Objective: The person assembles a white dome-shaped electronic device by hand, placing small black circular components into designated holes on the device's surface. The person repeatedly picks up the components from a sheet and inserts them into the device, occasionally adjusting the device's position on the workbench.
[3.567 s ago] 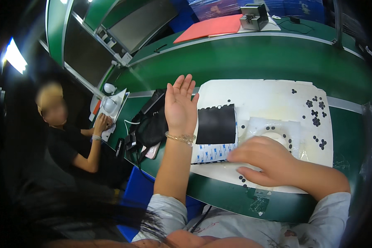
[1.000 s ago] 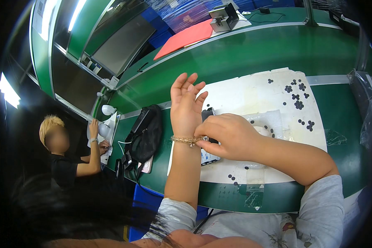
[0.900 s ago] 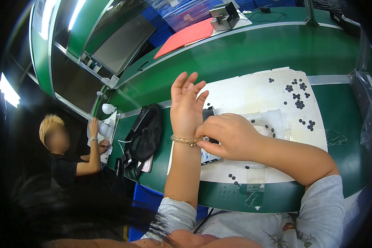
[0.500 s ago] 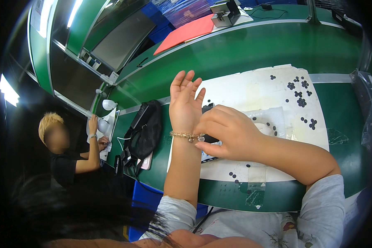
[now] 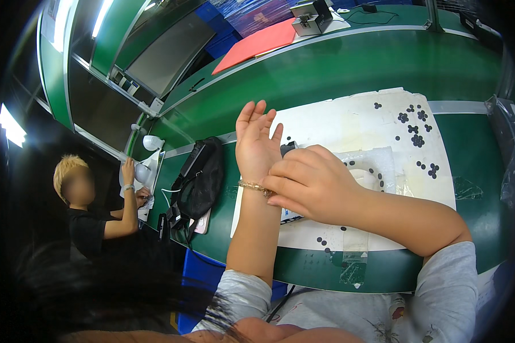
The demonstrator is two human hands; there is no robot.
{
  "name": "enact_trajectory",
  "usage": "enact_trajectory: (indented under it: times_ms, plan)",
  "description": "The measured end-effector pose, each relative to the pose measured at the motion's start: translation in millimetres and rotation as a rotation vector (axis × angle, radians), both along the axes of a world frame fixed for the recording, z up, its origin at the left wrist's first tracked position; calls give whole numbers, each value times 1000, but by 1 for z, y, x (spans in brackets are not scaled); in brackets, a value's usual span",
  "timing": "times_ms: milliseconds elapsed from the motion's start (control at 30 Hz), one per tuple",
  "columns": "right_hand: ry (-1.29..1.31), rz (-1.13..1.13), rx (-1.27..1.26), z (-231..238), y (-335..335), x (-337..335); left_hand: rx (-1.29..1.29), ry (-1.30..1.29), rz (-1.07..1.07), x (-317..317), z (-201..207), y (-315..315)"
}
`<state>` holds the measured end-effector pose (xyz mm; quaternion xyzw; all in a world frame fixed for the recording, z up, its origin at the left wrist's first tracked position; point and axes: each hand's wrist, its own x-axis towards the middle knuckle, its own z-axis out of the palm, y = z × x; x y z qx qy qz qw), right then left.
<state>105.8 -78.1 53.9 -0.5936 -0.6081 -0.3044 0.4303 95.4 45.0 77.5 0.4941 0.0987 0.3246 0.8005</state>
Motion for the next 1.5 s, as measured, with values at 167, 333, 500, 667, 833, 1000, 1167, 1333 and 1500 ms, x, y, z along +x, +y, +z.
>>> enact_trajectory:
  times_ms: [167,333,500,667,833,1000,1167,1333,1500]
  plan:
    - [-81,-75,26,0,0,0,-30,-7,29,2,0,0]
    - [-66,-83,47,1,1,1,-38,-5,32,5,-4,1]
    - [71,-22,26,3,0,0,-21,-15,35,5,-2,-2]
    - [342,98,-82,10,-5,0,0,-29,45,2,0,-4]
    - [612,190,-196,18,-14,0,21,-76,39,1,1,-5]
    - [604,198,-234,21,-17,2,46,-95,20,0,1,-6]
    - [601,194,-241,19,-16,3,40,-78,10,0,2,-8]
    - [465,116,-235,19,-15,4,-60,-31,-77,0,2,-10]
    - [482,124,-234,17,-13,4,-87,-17,-78,0,-1,-8]
